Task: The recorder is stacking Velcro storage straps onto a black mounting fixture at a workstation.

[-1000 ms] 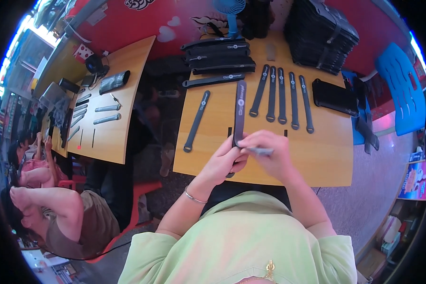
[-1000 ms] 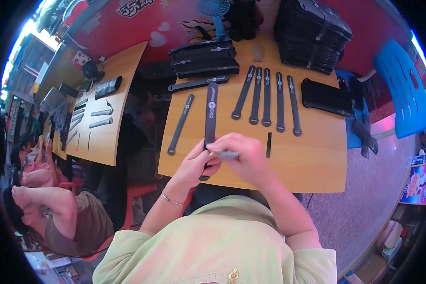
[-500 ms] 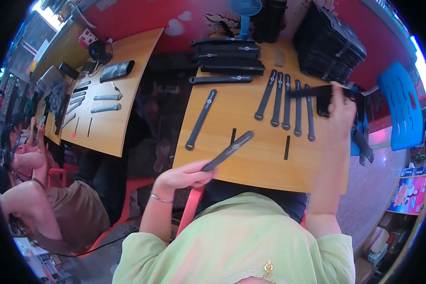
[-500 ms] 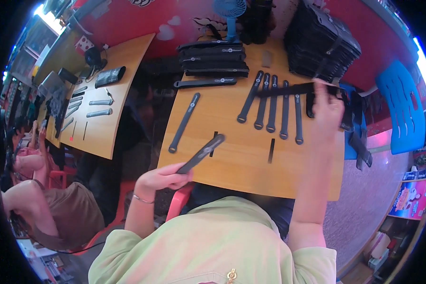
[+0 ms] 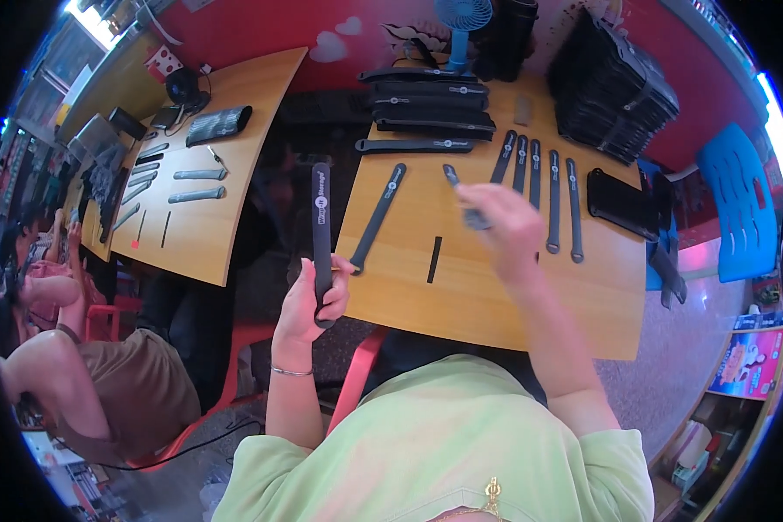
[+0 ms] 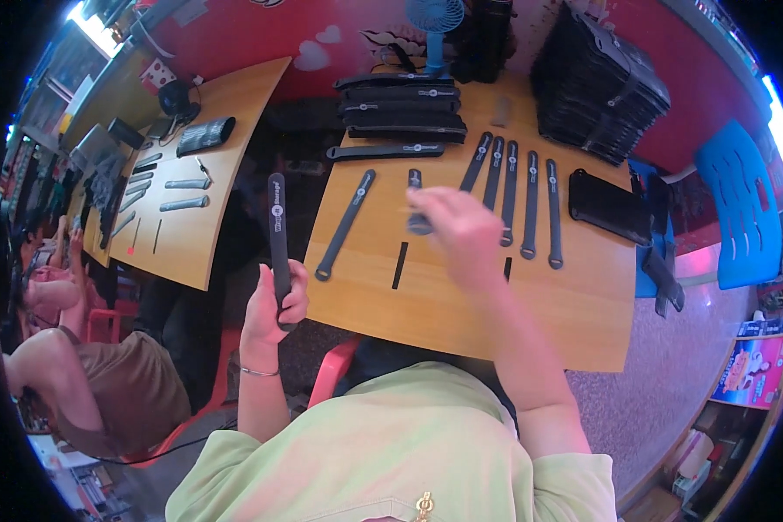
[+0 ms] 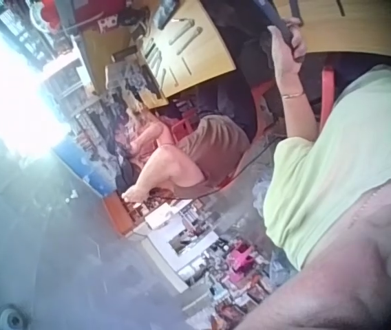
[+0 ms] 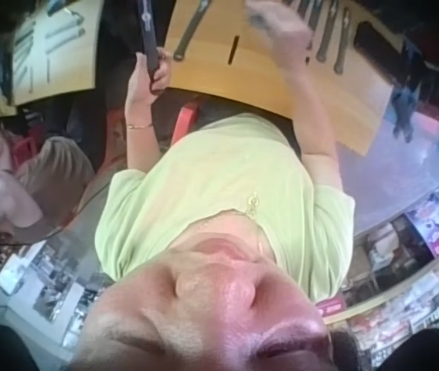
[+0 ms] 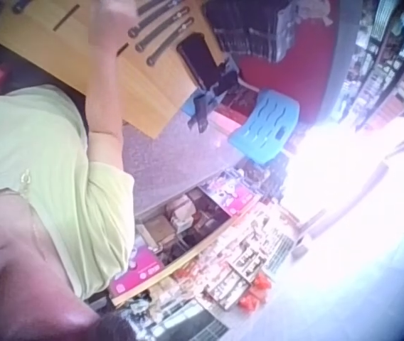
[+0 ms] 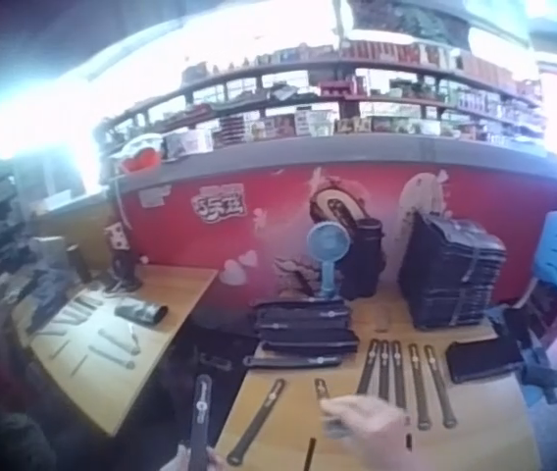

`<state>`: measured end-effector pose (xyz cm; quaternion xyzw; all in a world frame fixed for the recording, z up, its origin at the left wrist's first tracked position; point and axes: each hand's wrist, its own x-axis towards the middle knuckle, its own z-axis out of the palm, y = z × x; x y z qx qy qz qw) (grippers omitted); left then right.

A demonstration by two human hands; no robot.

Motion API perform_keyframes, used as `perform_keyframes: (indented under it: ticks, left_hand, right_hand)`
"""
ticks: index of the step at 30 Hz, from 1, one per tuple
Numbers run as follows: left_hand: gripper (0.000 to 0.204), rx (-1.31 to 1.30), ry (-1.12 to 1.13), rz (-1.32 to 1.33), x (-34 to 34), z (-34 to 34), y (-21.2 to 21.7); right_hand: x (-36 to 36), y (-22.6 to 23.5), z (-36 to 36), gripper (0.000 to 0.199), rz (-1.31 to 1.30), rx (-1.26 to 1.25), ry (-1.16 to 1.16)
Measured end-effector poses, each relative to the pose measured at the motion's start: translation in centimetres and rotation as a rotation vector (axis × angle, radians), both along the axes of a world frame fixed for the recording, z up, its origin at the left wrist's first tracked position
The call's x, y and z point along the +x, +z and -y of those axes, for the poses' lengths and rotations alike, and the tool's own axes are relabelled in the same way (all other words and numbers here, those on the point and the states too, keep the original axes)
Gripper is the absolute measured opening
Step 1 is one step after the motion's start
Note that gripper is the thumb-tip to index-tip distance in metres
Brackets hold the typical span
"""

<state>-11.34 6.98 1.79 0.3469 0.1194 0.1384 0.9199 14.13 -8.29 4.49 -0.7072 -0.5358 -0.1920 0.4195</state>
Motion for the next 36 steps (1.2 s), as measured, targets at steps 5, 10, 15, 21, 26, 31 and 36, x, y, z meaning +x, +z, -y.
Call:
perform_keyframes:
  ticks: [5, 10, 15, 21, 26, 31, 36]
  left_hand:
    - [0.052, 0.033, 0.055, -0.045, 0.5, 0.2, 0.3]
    - [0.05, 0.024, 0.093, -0.087, 0.2, 0.1, 0.2]
    - [0.046, 0.034, 0.128, -0.103, 0.4, 0.3, 0.2]
    - [0.044, 0.067, 0.142, -0.109, 1.5, 1.3, -0.1]
    - [0.038, 0.178, 0.226, 0.042, 3.5, 3.2, -1.5]
    - [0.03, 0.23, 0.326, 0.083, 7.6, 6.6, -0.6]
    - [0.027, 0.195, 0.238, 0.139, 10.3, 9.1, -0.7]
  right_hand:
    - [-3.0, -5.5, -1.4, 0.025, -0.03, -0.45, 0.012]
    - [-4.0, -5.5, -2.5, 0.034, -0.157, -0.53, 0.066]
    - [-3.1, -5.8, -3.0, 0.034, -0.157, -0.517, 0.043]
    - [-2.6, -5.6, -2.6, 0.032, -0.214, -0.404, 0.05]
    - [-4.6, -2.4, 0.4, 0.033, -0.376, -0.298, 0.194]
    - [-6.1, -0.1, 3.0, 0.053, -1.109, -0.327, 0.424]
    - [-4.9, -0.7, 5.4, 0.05, -1.137, -0.141, 0.379]
